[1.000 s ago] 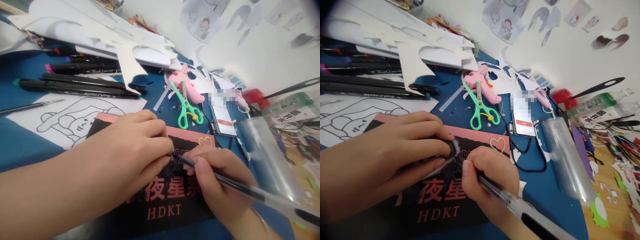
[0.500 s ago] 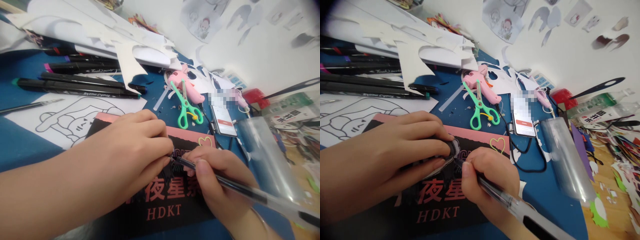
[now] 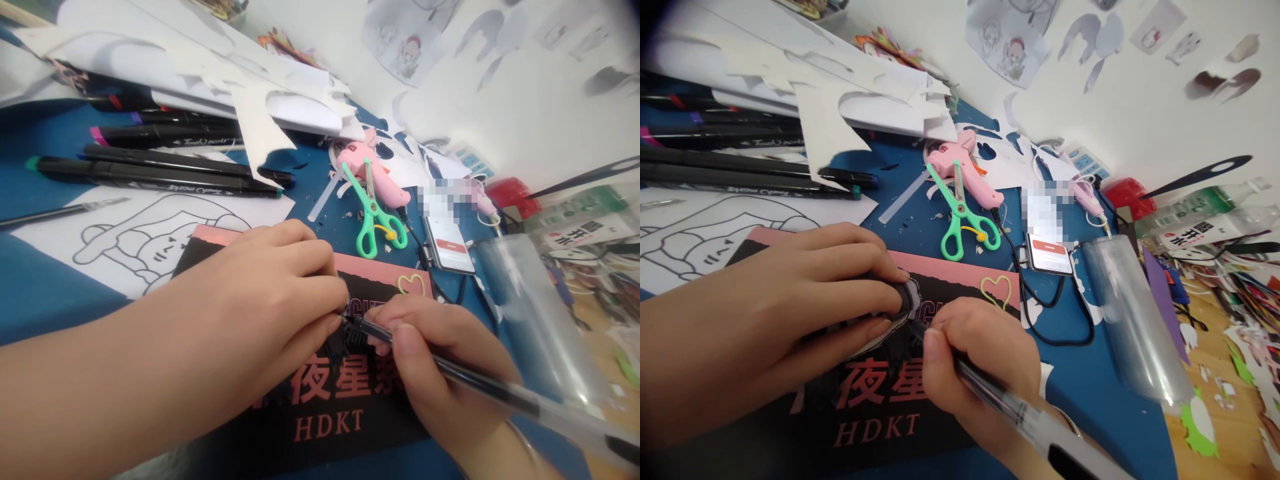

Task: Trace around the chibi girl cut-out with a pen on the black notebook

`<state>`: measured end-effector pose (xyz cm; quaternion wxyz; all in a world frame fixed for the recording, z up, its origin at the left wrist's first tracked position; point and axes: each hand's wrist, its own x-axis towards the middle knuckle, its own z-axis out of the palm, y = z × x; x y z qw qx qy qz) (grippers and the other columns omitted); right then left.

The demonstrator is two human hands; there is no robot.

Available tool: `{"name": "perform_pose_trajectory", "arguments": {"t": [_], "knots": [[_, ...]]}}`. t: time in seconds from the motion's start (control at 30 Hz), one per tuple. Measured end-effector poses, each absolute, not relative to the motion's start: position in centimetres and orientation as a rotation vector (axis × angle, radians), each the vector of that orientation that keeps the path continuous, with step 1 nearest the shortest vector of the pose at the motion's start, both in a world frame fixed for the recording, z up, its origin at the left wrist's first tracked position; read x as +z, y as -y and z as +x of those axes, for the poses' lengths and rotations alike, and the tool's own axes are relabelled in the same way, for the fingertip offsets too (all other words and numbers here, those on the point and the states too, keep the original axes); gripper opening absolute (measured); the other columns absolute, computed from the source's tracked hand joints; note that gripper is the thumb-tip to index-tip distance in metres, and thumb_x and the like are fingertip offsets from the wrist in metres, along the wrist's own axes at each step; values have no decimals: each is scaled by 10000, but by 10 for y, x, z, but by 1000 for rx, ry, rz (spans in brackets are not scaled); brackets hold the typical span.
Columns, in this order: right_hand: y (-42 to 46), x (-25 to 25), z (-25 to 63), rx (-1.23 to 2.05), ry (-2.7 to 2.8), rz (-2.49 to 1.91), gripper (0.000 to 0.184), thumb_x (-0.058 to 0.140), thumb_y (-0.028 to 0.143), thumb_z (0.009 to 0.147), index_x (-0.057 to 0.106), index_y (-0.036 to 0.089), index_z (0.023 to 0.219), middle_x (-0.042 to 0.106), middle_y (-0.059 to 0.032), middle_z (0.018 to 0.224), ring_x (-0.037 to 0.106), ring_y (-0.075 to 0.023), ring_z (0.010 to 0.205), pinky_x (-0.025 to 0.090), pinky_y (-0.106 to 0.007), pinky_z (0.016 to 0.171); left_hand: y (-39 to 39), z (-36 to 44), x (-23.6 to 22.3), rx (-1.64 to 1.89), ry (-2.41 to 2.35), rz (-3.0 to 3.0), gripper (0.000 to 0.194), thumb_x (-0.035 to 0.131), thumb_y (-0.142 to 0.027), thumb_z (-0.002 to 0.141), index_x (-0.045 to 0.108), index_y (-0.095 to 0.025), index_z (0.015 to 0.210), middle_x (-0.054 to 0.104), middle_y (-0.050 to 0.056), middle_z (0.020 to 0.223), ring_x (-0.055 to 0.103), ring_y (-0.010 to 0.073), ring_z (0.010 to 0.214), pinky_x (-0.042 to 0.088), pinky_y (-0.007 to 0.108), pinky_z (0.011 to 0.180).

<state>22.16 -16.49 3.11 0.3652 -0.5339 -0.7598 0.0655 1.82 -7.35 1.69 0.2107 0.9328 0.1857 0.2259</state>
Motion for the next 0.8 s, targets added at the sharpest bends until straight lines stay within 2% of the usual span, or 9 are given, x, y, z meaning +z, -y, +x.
{"name": "perform_pose_trajectory", "arguments": {"t": [0.37,0.53,0.8], "knots": [[165,35,223,163,2028,-1367,254,565,57,905,564,267,763,737,53,663,737,-136,580,639,-200,597,74,17,17,620,-522,2595,400,372,-200,1115,687,-209,868,569,44,913,494,245,894,460,395,756],[165,36,221,259,1997,-1387,250,610,114,931,610,267,734,752,30,680,748,-173,610,651,-251,594,73,18,16,624,-509,2608,403,369,-207,1118,687,-204,870,558,42,902,489,246,877,458,399,746],[164,36,221,324,1933,-1409,272,657,186,946,624,264,687,756,22,679,745,-170,613,663,-253,614,74,18,17,629,-525,2629,413,362,-203,1117,690,-204,866,557,46,896,496,248,881,461,391,764]]}}
